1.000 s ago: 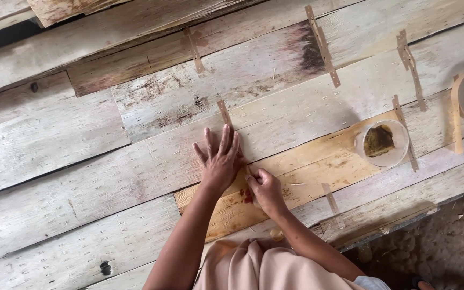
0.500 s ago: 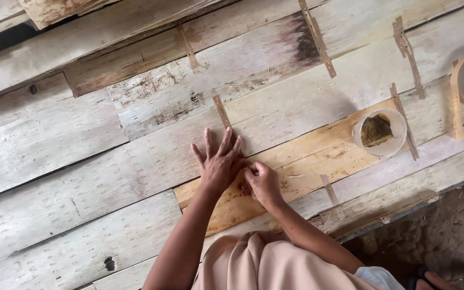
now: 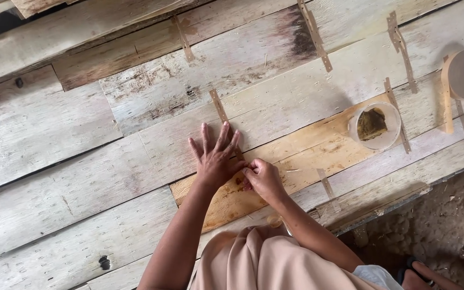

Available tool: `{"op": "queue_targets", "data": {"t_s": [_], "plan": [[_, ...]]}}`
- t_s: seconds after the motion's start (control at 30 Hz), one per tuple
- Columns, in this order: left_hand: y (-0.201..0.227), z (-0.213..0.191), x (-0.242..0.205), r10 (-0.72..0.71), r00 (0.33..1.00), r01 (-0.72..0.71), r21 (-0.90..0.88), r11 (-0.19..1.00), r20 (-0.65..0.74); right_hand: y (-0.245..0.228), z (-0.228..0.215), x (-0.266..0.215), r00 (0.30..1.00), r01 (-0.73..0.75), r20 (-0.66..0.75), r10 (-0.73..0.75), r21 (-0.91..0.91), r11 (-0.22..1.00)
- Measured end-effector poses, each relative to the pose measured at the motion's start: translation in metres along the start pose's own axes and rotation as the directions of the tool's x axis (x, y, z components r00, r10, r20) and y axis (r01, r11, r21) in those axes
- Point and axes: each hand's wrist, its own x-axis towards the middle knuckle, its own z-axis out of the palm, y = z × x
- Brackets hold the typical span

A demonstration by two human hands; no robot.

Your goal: Applying glue to thin wood veneer strips and pressing them onto a wooden board to join or repair it.

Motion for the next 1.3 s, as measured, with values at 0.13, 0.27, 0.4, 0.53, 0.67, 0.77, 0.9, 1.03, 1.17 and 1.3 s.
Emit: {"op": "queue_targets", "data": {"t_s": [0.13, 0.27, 0.4, 0.53, 0.67, 0.77, 0.9, 1.03, 1.17, 1.3], "plan": [[-0.006, 0.014, 0.004, 0.003, 1.0, -0.003, -0.004, 1.0, -0.012, 0.012, 0.02, -0.001, 0.988, 0.115, -0.082, -0.134, -0.197, 0.974], [-0.008, 0.022, 0.004, 0.004, 0.998, -0.001, 0.038, 0.999, -0.063, -0.012, 0.009, -0.01, 0.911, 0.369, -0.09, -0.403, -0.262, 0.892], [-0.008, 0.018, 0.005, -0.043, 0.997, 0.04, -0.041, 0.998, -0.062, -0.035, -0.047, 0.045, 0.663, 0.431, -0.44, -0.606, -0.438, 0.789], [-0.01, 0.023, 0.003, -0.059, 0.994, 0.054, -0.049, 0.997, -0.09, -0.045, -0.016, 0.089, 0.458, 0.293, -0.413, -0.787, -0.765, 0.573], [-0.007, 0.019, 0.004, -0.077, 0.995, 0.076, -0.019, 0.997, -0.068, -0.056, 0.018, 0.106, 0.533, 0.335, -0.359, -0.766, -0.742, 0.58], [-0.008, 0.017, 0.005, -0.064, 0.997, 0.063, -0.02, 0.998, -0.047, -0.071, 0.02, 0.13, 0.526, 0.346, -0.363, -0.769, -0.735, 0.583], [-0.01, 0.017, 0.004, -0.053, 0.999, 0.053, -0.029, 0.998, -0.009, -0.083, 0.023, 0.164, 0.55, 0.365, -0.359, -0.754, -0.709, 0.603], [-0.009, 0.015, 0.005, -0.07, 0.997, 0.071, -0.05, 0.996, 0.018, -0.1, 0.021, 0.191, 0.54, 0.352, -0.352, -0.765, -0.731, 0.584], [-0.01, 0.016, 0.006, -0.05, 0.999, 0.05, -0.03, 0.998, 0.021, -0.11, 0.022, 0.215, 0.509, 0.346, -0.345, -0.789, -0.757, 0.555], [-0.009, 0.014, 0.005, -0.079, 0.996, 0.082, -0.061, 0.995, 0.045, -0.103, 0.015, 0.191, 0.487, 0.322, -0.312, -0.816, -0.804, 0.5]]}}
